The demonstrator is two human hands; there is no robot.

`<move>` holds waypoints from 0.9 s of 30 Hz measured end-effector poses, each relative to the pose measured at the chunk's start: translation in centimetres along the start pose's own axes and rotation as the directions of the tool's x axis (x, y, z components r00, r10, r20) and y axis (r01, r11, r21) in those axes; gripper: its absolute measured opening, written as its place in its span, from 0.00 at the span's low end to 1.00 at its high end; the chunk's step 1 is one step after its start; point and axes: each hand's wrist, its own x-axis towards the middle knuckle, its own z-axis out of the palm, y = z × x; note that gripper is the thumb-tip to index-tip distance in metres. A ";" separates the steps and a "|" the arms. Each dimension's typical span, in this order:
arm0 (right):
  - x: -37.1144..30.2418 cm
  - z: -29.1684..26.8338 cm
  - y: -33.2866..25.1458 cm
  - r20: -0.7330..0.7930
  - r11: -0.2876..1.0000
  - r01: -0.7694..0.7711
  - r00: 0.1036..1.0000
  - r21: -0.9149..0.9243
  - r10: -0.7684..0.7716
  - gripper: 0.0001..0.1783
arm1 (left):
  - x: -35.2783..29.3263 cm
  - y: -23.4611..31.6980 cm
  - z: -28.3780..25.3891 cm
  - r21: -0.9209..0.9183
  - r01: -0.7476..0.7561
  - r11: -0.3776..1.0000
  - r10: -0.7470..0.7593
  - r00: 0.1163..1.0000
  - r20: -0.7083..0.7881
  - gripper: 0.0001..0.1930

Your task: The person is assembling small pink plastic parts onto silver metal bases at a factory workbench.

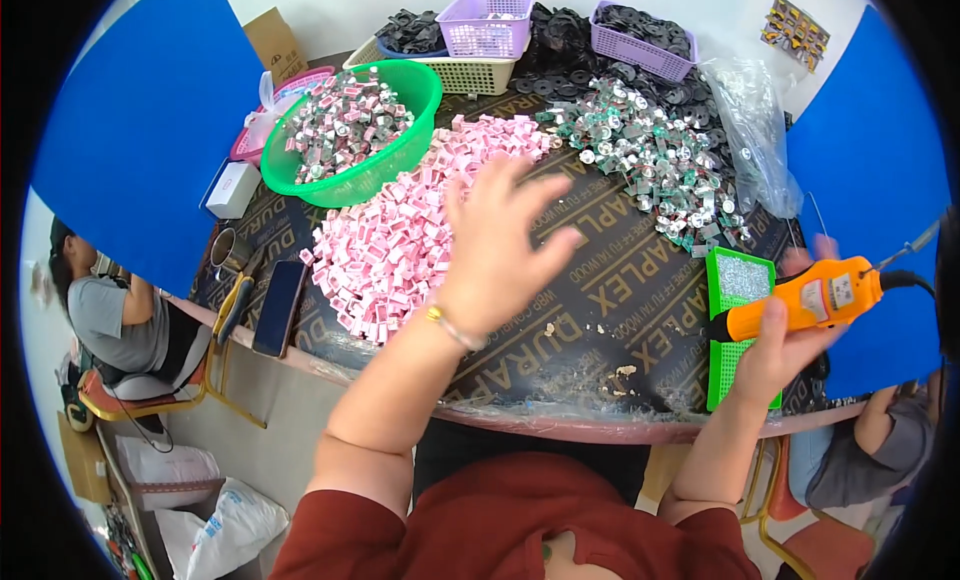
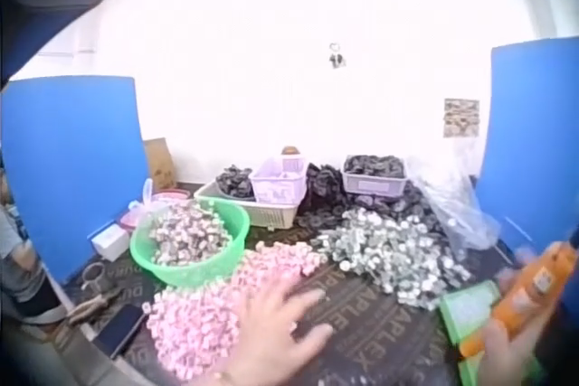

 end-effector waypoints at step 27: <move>-1.2 33.9 23.7 0.866 0.956 0.194 0.491 -0.222 0.101 0.36 | -5.9 -0.7 9.9 -0.284 -0.161 0.945 0.226 0.951 0.212 0.07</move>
